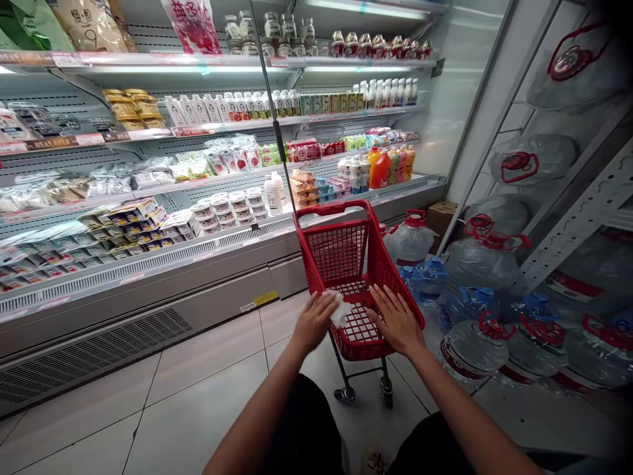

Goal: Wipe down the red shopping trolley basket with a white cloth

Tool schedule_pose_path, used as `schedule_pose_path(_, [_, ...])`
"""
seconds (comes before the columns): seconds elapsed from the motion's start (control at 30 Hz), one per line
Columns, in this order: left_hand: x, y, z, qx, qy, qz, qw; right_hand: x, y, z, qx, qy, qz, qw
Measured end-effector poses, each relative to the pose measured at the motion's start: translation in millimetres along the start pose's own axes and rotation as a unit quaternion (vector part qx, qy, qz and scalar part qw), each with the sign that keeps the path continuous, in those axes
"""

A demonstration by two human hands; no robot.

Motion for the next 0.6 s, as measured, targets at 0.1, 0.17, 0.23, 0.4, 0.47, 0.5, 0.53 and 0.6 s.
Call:
schedule_pose_path(0.1, [-20.6,-19.5,52.4,-0.035,-0.034,0.012,0.999,-1.7,1.9,17.4,-0.004,0.011,-0.002,1.000])
schedule_pose_path(0.17, [-27.8,-32.3,81.3,-0.051,-0.037,0.026,0.998,-2.0,3.8,20.9,-0.006,0.002,0.000,1.000])
schedule_pose_path(0.23, [-29.4,-40.8,99.1,-0.056,-0.034,0.041,0.997,-2.3,6.0,14.3,-0.007,-0.035,0.007,0.999])
schedule_pose_path(0.4, [-22.3,-33.8,89.2,-0.043,-0.143,-0.003,0.989,-7.0,8.2,-19.7,0.031,-0.067,-0.019,0.997])
schedule_pose_path(0.47, [-14.8,-23.5,65.4,-0.040,-0.201,-0.043,0.978,-10.8,8.3,-23.3,0.033,-0.080,-0.026,0.996])
schedule_pose_path(0.5, [-9.0,-18.2,50.2,-0.039,-0.211,-0.055,0.975,-12.6,8.4,-22.7,0.029,-0.080,-0.028,0.996])
schedule_pose_path(0.53, [-1.7,-13.1,33.5,-0.033,-0.202,-0.056,0.977,-14.2,8.6,-21.6,0.024,-0.070,-0.031,0.997])
schedule_pose_path(0.6, [15.8,-5.0,-0.4,-0.011,-0.162,-0.053,0.985,-16.1,9.8,-19.4,0.015,-0.032,-0.037,0.999])
Point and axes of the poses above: each hand's wrist, its own x-axis towards the middle knuckle, its own y-axis out of the back of the hand, z = x × y, the point moved 1 cm from there along x, towards the middle knuckle, and after that the axes turned 9 degrees about -x, right-handed, at the moved point
